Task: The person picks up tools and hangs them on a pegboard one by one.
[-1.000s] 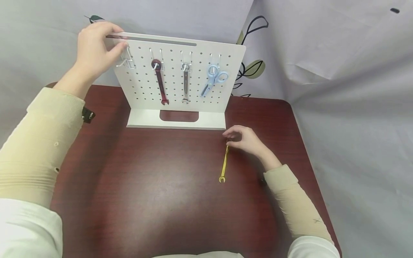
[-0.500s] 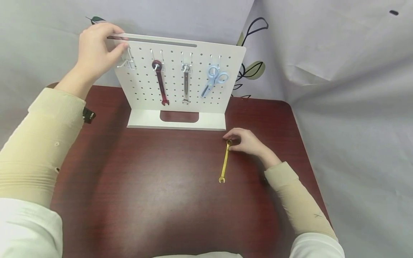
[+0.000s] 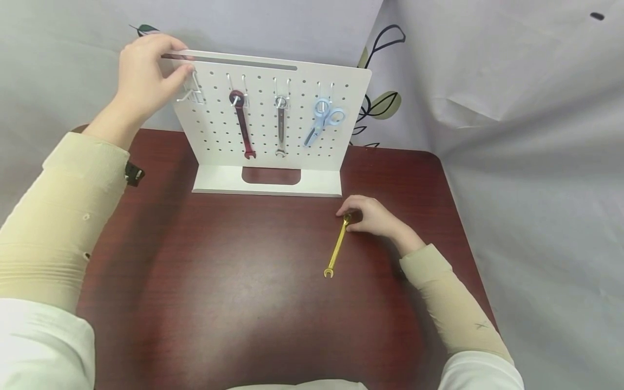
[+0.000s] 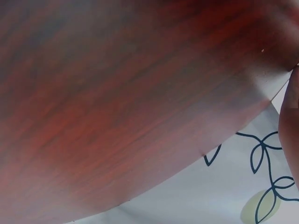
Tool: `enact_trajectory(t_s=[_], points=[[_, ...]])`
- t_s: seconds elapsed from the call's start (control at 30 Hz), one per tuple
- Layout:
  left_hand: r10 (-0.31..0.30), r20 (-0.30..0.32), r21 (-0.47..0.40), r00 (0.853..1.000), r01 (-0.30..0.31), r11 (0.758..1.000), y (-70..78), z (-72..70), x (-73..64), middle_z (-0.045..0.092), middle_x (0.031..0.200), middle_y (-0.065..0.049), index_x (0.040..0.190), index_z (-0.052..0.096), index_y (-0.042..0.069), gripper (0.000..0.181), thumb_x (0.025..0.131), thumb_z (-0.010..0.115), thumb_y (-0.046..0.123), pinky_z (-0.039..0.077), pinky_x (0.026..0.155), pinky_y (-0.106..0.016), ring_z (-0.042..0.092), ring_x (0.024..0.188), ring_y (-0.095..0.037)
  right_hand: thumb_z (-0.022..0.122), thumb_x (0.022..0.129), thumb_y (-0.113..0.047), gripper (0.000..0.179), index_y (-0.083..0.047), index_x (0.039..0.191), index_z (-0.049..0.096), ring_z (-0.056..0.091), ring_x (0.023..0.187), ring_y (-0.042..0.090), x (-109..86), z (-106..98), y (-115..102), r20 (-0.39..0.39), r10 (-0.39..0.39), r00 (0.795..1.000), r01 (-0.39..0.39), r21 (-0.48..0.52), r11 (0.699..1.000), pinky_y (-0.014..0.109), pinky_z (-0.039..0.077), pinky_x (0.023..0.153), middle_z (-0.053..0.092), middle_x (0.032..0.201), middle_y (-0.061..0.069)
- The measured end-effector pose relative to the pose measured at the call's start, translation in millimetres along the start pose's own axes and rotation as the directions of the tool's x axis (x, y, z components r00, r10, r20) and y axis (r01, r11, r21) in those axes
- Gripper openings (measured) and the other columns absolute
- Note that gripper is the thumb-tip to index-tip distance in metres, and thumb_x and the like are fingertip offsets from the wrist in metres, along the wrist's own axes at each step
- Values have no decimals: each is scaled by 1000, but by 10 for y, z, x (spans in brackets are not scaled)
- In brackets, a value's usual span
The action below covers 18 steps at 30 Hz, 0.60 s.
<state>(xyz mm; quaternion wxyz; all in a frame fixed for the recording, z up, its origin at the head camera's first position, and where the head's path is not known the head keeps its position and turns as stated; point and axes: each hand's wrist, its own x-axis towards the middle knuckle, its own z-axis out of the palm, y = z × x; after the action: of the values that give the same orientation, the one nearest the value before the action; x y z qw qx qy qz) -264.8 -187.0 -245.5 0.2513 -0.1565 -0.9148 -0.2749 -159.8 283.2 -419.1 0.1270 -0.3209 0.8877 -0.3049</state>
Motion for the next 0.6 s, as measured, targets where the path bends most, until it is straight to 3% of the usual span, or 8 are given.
enact_trajectory(t_s=[0.6], points=[[-2, 4, 0, 1000, 2, 1000, -11, -2, -1, 72, 132, -22, 123, 72, -2, 29, 102, 67, 18, 41, 122, -52, 61, 135, -40, 88, 80, 3, 20, -11, 93, 85, 66, 93, 17, 14, 22, 28, -4, -72, 997, 72, -21, 997, 25, 56, 81, 74, 99, 2]])
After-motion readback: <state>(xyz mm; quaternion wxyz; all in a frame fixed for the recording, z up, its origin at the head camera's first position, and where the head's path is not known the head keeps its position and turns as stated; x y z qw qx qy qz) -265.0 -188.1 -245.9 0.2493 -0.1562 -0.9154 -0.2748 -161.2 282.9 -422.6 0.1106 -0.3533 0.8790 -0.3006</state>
